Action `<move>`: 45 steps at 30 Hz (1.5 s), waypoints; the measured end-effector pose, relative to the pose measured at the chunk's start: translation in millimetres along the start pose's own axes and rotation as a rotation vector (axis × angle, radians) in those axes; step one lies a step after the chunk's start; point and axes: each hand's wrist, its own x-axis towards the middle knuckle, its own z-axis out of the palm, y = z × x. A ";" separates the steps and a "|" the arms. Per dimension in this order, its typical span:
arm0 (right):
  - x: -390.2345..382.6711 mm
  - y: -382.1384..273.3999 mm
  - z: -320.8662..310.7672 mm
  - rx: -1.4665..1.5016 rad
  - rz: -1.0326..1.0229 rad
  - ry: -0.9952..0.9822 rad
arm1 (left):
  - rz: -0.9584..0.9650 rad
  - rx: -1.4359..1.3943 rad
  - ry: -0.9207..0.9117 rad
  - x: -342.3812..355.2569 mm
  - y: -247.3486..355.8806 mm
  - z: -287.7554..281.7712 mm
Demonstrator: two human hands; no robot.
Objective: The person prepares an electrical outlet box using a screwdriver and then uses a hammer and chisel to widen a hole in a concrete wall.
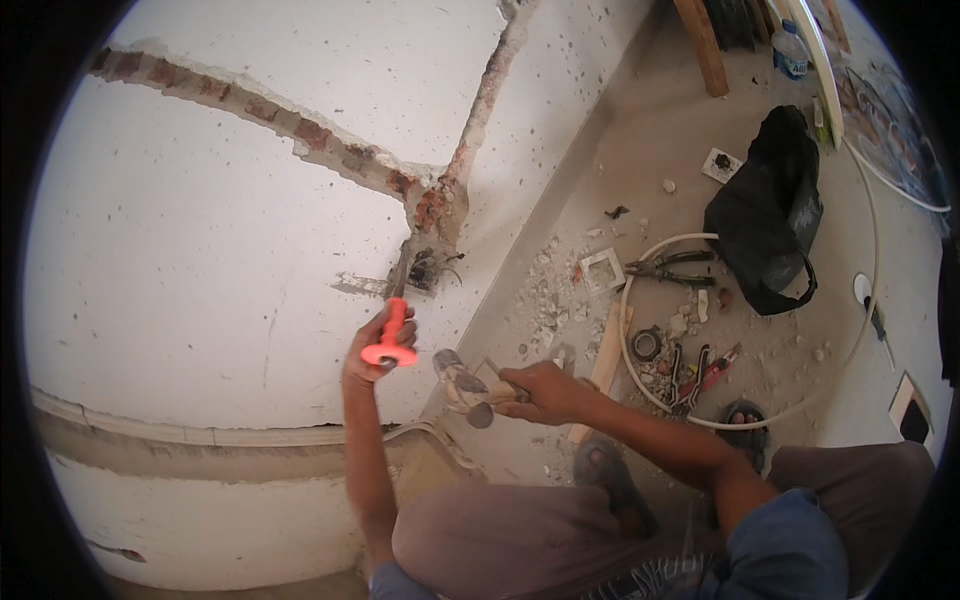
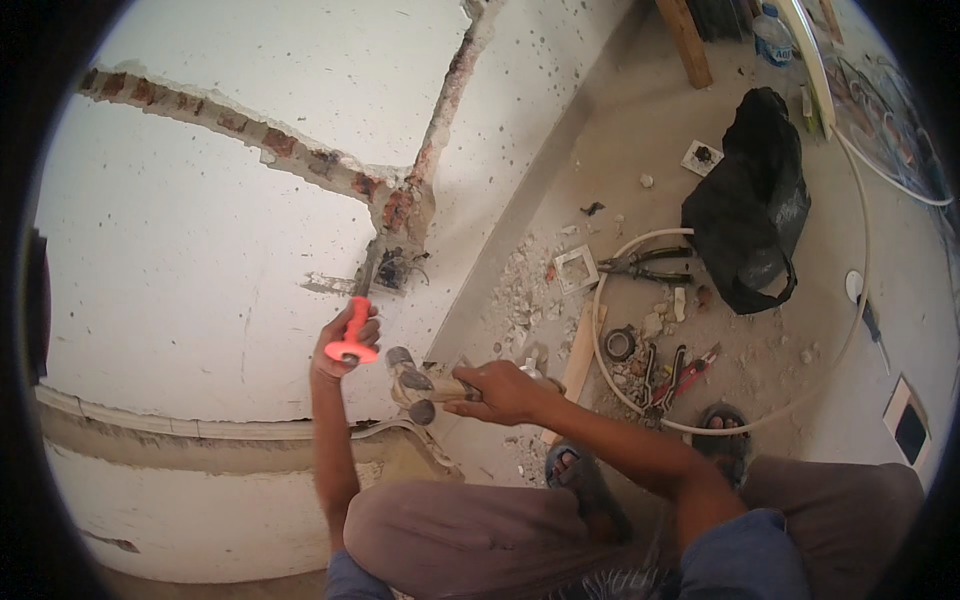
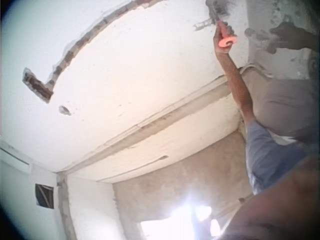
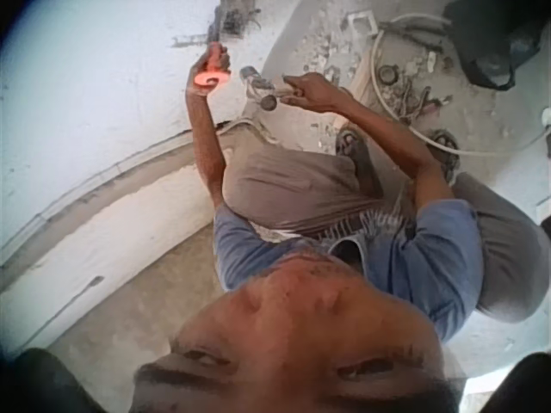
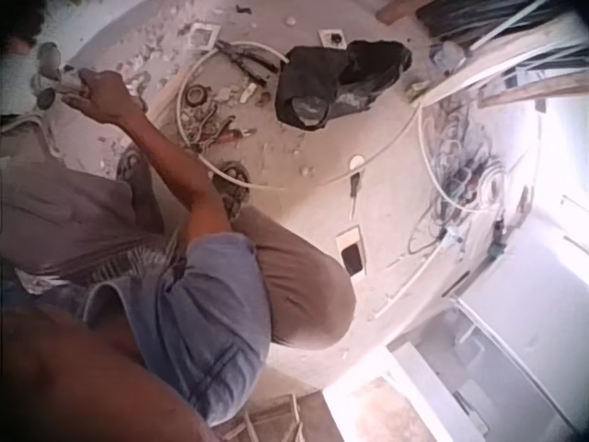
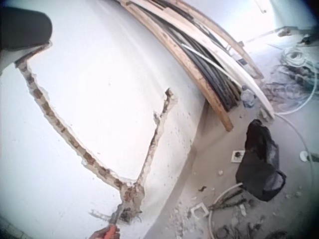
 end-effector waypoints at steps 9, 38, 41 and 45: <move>-46.4 18.6 7.6 0.197 -0.052 0.254 | 0.067 0.125 0.283 15.0 -35.4 102.9; 10.0 17.5 -8.0 0.070 -0.391 0.162 | 0.341 -0.070 0.163 52.3 -21.0 110.3; 11.4 -1.7 -14.1 -0.050 0.124 0.102 | 0.328 -0.062 0.220 53.3 -17.5 101.1; -12.9 -24.0 -7.6 0.094 -0.365 0.163 | 0.350 -0.119 0.150 58.7 -25.4 98.2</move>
